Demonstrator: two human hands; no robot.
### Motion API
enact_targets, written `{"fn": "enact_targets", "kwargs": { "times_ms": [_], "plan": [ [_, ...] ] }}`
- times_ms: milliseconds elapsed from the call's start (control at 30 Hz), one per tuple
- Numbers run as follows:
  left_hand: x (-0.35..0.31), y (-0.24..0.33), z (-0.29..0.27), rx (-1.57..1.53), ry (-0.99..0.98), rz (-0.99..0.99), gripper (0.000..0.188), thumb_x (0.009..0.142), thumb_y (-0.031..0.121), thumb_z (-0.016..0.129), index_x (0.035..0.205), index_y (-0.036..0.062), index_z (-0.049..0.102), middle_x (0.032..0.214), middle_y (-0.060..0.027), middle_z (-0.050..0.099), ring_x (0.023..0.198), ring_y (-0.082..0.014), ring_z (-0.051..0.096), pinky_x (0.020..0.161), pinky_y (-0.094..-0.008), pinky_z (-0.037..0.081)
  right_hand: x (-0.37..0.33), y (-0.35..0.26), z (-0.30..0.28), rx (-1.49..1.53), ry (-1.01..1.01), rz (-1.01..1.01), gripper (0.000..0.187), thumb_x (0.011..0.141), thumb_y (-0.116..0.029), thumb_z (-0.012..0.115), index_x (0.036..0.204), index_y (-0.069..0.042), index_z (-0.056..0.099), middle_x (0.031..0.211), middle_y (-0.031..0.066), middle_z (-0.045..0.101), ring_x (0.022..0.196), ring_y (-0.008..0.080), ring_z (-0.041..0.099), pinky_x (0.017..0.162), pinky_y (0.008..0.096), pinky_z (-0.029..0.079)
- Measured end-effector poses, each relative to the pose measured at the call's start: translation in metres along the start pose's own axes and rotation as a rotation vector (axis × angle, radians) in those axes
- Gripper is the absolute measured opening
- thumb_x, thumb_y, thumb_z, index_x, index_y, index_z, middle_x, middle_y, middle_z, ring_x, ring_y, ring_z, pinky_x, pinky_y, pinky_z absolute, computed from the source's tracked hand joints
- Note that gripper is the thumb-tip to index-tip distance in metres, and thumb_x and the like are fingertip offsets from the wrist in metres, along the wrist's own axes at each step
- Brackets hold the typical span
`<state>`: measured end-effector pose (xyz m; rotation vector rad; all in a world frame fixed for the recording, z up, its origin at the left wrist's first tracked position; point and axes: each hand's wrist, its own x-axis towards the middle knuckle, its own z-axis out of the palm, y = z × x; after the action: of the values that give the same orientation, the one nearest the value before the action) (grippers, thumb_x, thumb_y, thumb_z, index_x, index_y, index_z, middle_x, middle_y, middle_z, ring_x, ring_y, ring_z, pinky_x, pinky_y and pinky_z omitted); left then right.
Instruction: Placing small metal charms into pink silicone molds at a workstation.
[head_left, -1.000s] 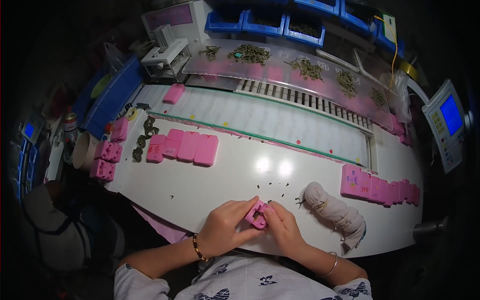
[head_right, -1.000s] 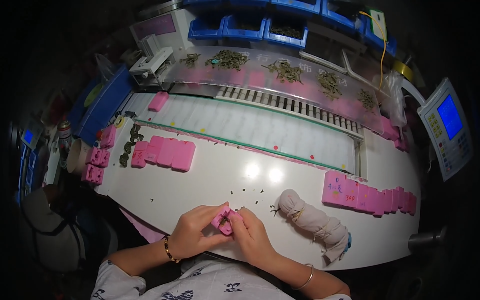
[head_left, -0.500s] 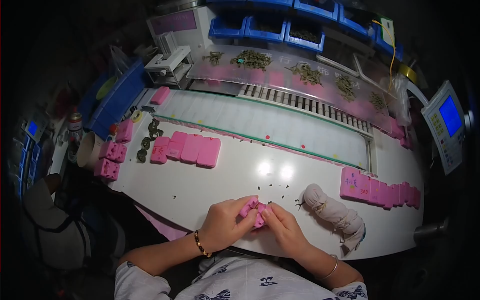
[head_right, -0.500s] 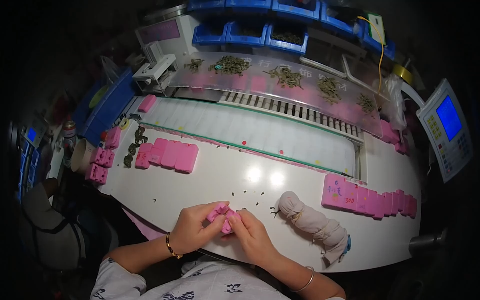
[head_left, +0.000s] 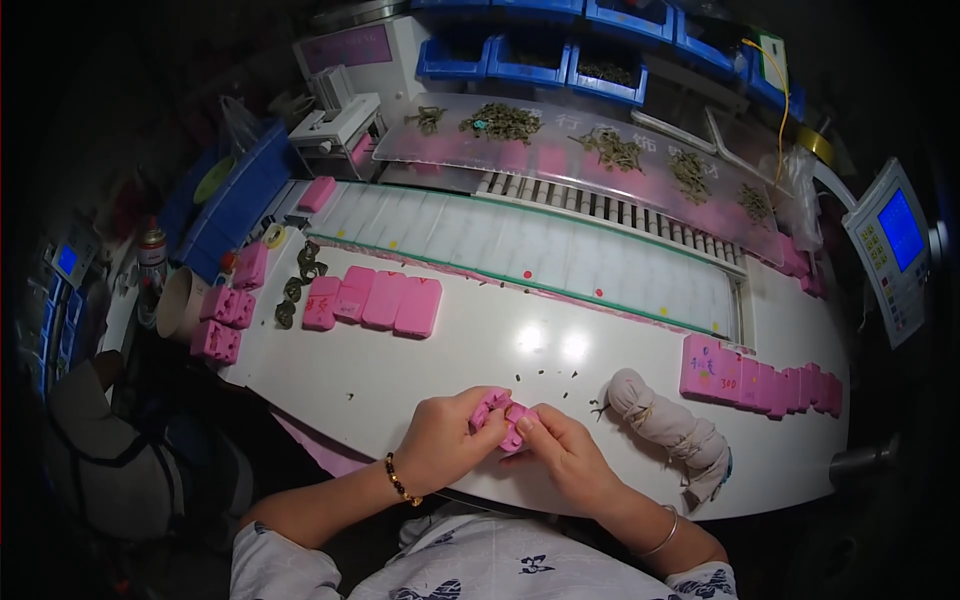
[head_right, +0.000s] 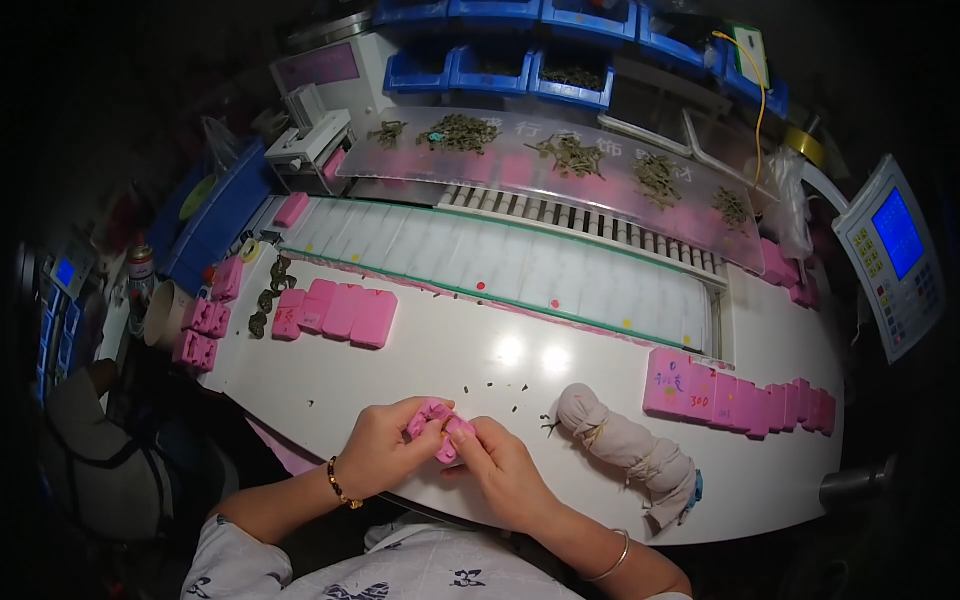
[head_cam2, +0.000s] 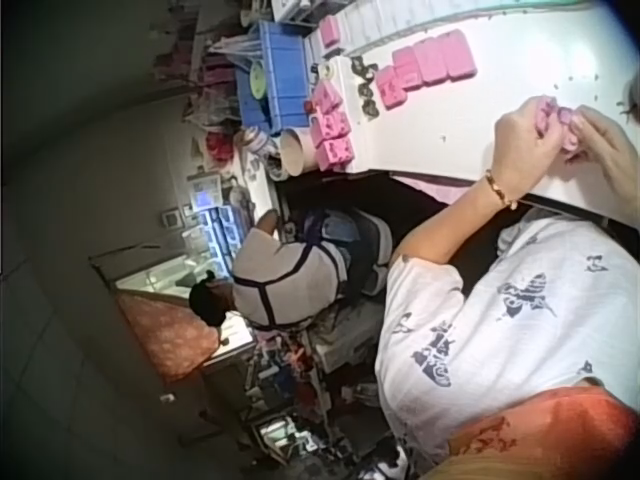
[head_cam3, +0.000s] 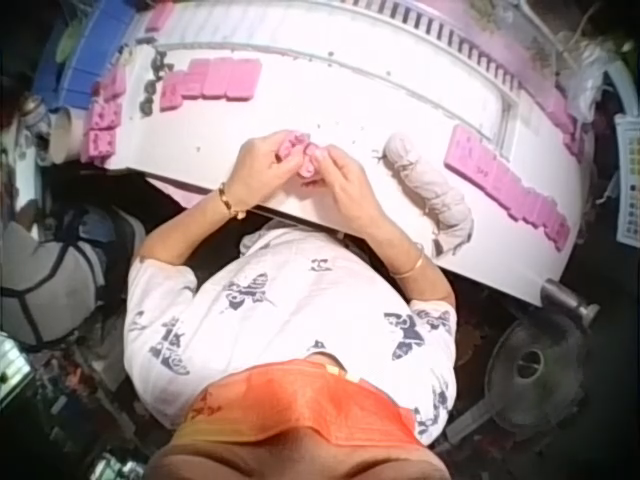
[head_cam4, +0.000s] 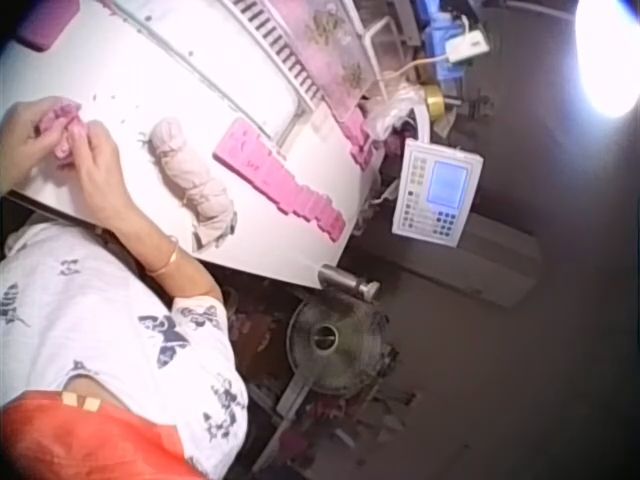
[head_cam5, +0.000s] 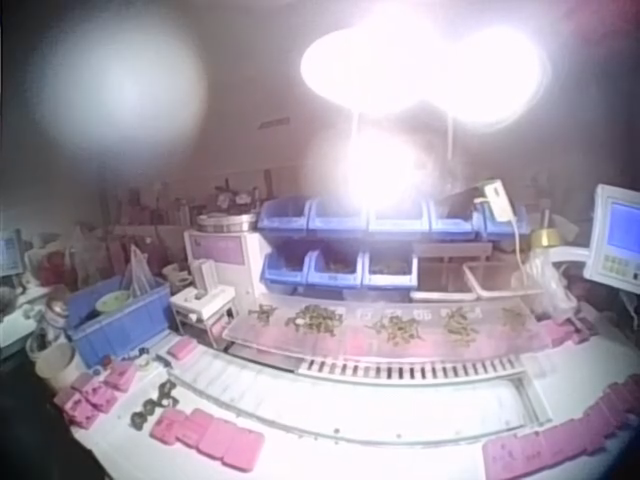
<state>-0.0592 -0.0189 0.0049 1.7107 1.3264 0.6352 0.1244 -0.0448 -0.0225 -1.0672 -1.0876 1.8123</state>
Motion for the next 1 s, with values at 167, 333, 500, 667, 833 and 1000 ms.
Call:
{"fn": "enact_targets", "kwargs": {
  "times_ms": [167,333,500,667,833,1000],
  "plan": [
    [0.01,-0.014,-0.006,-0.057,-0.038,-0.024,0.028,0.09,0.012,0.06,0.112,-0.0038,0.067,0.088,-0.0106,0.072,0.08,-0.0099,0.067,0.073,-0.0258,0.053,-0.004,-0.01,-0.01,-0.068,-0.027,0.093,0.032,0.104,-0.027,0.049,0.102,0.003,0.061,0.087,0.0034,0.063,0.083,0.0082,0.06,0.074,0.0228,0.047],
    [0.017,-0.019,-0.016,-0.398,-0.023,-0.094,0.026,0.093,0.012,0.057,0.109,-0.0063,0.066,0.096,-0.0092,0.071,0.088,-0.0096,0.065,0.081,-0.0263,0.053,-0.013,-0.02,-0.016,0.019,-0.034,0.089,0.031,0.103,-0.025,0.05,0.105,0.003,0.062,0.093,0.0033,0.064,0.087,0.0081,0.06,0.079,0.0241,0.048],
    [0.021,-0.013,-0.018,-0.784,-0.037,-0.042,0.036,0.101,0.023,0.05,0.121,-0.0055,0.059,0.107,-0.0159,0.069,0.099,-0.0192,0.066,0.094,-0.0316,0.051,-0.017,-0.034,-0.007,0.259,-0.144,0.033,0.03,0.103,-0.023,0.051,0.112,0.004,0.061,0.107,0.0072,0.063,0.096,0.0138,0.062,0.091,0.0331,0.053],
    [0.03,0.001,0.007,-1.446,-0.13,-0.136,0.062,0.095,0.062,0.046,0.101,0.0025,0.06,0.101,-0.0117,0.063,0.087,-0.0209,0.064,0.082,-0.0342,0.054,-0.022,-0.027,0.009,0.351,-0.196,0.071,0.03,0.102,-0.022,0.053,0.116,0.003,0.06,0.111,0.0072,0.062,0.097,0.0142,0.062,0.09,0.0326,0.054],
    [0.039,0.015,0.015,-1.532,-0.159,-0.279,0.059,0.094,0.064,0.048,0.084,0.0066,0.059,0.077,-0.0048,0.058,0.066,-0.0158,0.058,0.053,-0.0279,0.048,-0.028,-0.041,0.003,0.016,-0.236,0.087,0.026,0.101,-0.024,0.057,0.103,0.001,0.065,0.088,0.0024,0.064,0.076,0.0076,0.06,0.07,0.0234,0.05],
    [0.034,0.022,0.026,-1.387,-0.137,-0.372,0.047,0.099,0.048,0.046,0.08,0.0075,0.06,0.07,-0.0076,0.062,0.056,-0.0175,0.058,0.052,-0.0304,0.047,-0.011,-0.056,-0.009,-0.464,0.257,-0.482,0.018,0.087,-0.016,0.075,0.092,-0.004,0.062,0.076,0.002,0.057,0.067,0.0082,0.053,0.056,0.0248,0.042]
  ]
}}
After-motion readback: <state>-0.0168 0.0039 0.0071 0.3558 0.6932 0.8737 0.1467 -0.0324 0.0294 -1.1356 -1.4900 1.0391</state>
